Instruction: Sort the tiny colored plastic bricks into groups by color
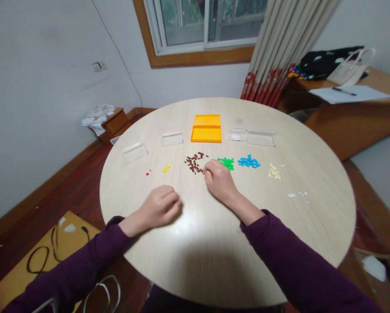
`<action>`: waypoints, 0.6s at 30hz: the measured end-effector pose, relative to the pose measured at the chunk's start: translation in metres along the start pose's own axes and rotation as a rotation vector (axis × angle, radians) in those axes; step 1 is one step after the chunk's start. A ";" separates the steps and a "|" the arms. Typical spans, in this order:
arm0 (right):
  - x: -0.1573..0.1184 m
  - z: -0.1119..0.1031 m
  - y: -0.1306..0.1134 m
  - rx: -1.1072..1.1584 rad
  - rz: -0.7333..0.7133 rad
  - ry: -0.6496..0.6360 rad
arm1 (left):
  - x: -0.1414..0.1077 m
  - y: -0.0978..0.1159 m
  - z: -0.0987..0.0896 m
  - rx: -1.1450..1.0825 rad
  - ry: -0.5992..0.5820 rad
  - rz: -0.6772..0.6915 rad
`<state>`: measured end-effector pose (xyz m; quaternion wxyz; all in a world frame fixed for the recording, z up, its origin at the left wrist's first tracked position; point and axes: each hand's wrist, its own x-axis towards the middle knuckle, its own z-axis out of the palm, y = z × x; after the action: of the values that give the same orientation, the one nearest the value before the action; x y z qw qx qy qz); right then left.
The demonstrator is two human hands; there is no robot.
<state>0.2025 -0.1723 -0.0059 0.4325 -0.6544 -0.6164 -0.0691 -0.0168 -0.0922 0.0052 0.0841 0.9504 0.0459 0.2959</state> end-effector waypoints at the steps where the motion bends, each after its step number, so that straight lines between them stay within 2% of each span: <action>1: 0.000 -0.004 0.004 -0.007 0.021 0.015 | 0.004 0.011 0.010 0.018 -0.052 0.127; 3: 0.001 -0.009 0.011 -0.019 0.060 0.044 | 0.013 0.028 0.028 0.009 -0.156 0.293; 5: 0.001 -0.013 0.016 -0.024 0.083 0.063 | 0.024 0.038 0.045 -0.005 -0.217 0.385; 7: -0.001 -0.014 0.018 -0.024 0.081 0.051 | 0.035 0.044 0.057 -0.029 -0.237 0.445; 9: -0.003 -0.013 0.019 -0.035 0.059 0.011 | 0.044 0.047 0.065 -0.041 -0.247 0.443; 11: -0.007 -0.012 0.019 -0.072 0.032 -0.040 | 0.049 0.045 0.065 -0.028 -0.250 0.375; 13: -0.010 -0.010 0.019 -0.117 0.011 -0.086 | 0.052 0.038 0.059 0.017 -0.243 0.245; 18: -0.014 -0.008 0.020 -0.209 0.032 -0.188 | 0.064 -0.004 0.037 0.095 -0.184 -0.174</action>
<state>0.2203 -0.1852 -0.0192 0.3036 -0.7090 -0.6332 -0.0645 0.0570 -0.0841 0.0097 0.0682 0.9689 0.1341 0.1964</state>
